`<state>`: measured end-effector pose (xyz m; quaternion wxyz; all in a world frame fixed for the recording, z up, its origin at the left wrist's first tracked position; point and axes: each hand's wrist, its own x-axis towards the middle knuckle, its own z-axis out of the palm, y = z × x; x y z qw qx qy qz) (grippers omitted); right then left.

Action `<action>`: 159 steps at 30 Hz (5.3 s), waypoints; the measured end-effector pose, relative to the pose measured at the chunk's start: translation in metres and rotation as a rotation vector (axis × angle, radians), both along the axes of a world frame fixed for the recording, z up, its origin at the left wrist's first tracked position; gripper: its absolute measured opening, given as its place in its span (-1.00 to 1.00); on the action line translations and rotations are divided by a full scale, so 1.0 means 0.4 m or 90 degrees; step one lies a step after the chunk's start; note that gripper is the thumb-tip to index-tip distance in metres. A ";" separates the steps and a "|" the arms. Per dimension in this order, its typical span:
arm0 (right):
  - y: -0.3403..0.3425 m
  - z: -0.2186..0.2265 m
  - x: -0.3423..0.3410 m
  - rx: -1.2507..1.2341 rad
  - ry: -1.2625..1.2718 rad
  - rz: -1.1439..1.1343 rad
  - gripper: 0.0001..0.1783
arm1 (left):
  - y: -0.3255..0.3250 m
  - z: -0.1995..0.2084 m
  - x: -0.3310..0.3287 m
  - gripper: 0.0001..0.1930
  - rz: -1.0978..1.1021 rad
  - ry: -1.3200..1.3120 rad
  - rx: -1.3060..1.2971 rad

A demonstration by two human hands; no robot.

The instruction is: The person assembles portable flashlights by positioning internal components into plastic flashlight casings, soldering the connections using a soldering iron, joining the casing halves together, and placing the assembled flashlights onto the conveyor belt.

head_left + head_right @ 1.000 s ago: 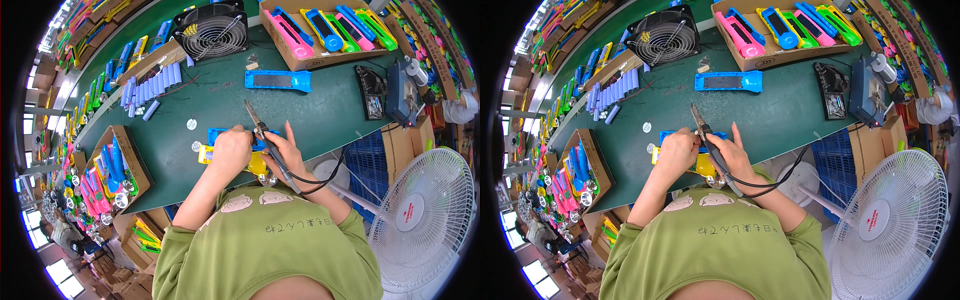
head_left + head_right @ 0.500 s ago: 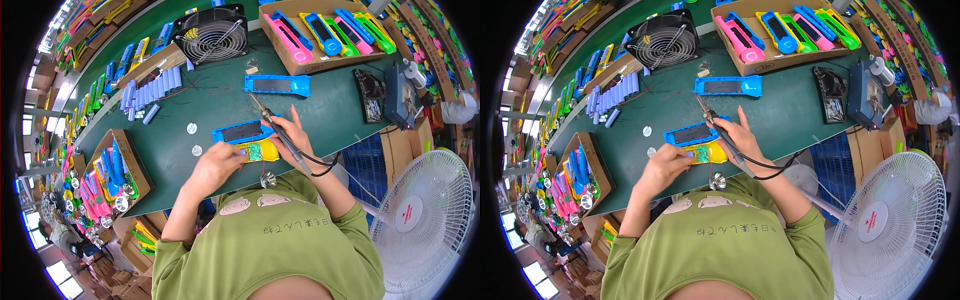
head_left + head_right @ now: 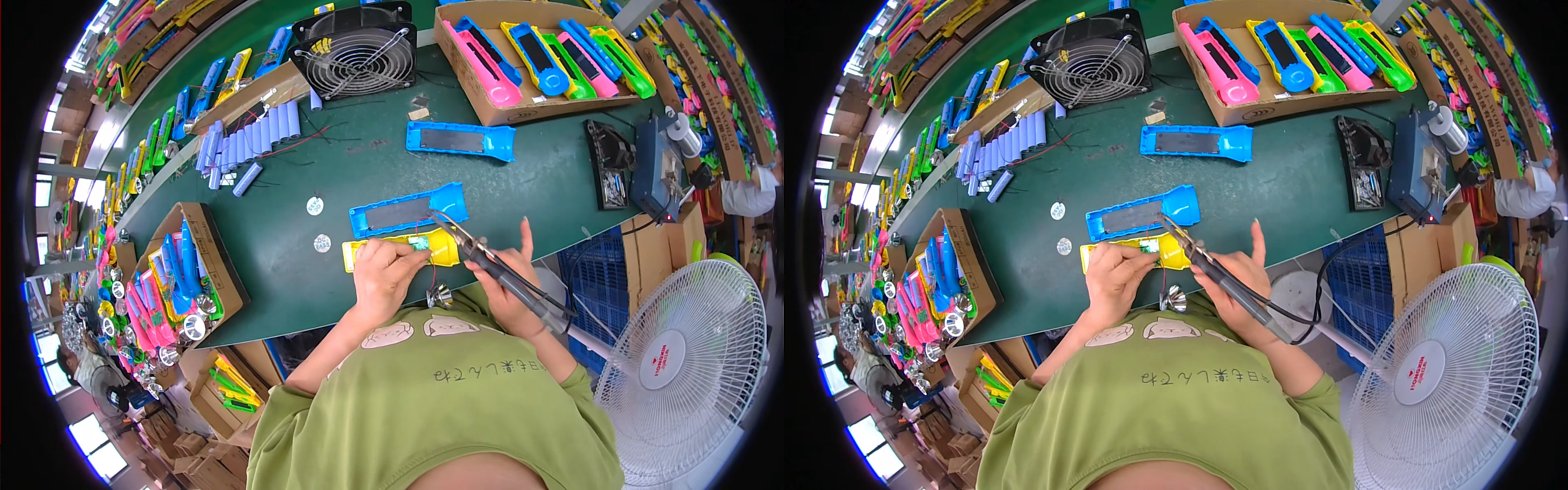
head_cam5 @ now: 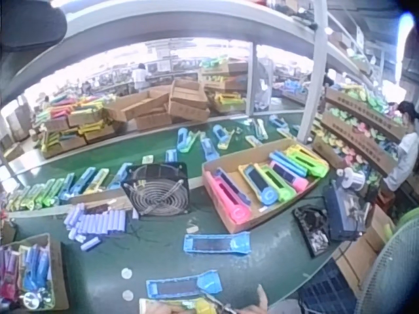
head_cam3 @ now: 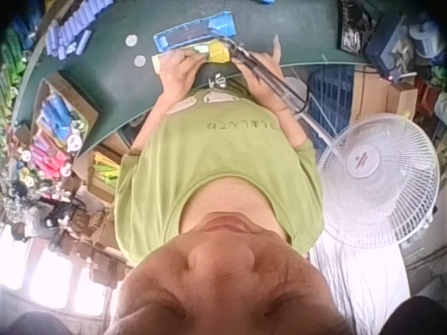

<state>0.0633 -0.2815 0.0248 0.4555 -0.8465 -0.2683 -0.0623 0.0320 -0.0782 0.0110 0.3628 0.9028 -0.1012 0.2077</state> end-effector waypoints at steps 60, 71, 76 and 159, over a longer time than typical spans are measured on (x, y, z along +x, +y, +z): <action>0.097 -0.041 -0.044 0.144 0.141 0.075 -0.25 | -0.003 0.046 0.027 -0.87 0.041 0.194 -0.031; 0.063 0.022 0.048 -0.130 -0.056 0.060 -0.36 | 0.054 0.012 -0.180 -0.62 0.183 0.523 -1.024; 0.062 0.011 0.052 -0.005 -0.114 0.003 -0.63 | 0.085 -0.009 -0.202 -0.67 0.255 0.356 -0.992; -0.052 -0.070 0.285 -0.201 -0.363 0.013 -0.33 | 0.115 -0.023 -0.055 -0.47 -0.018 0.004 0.055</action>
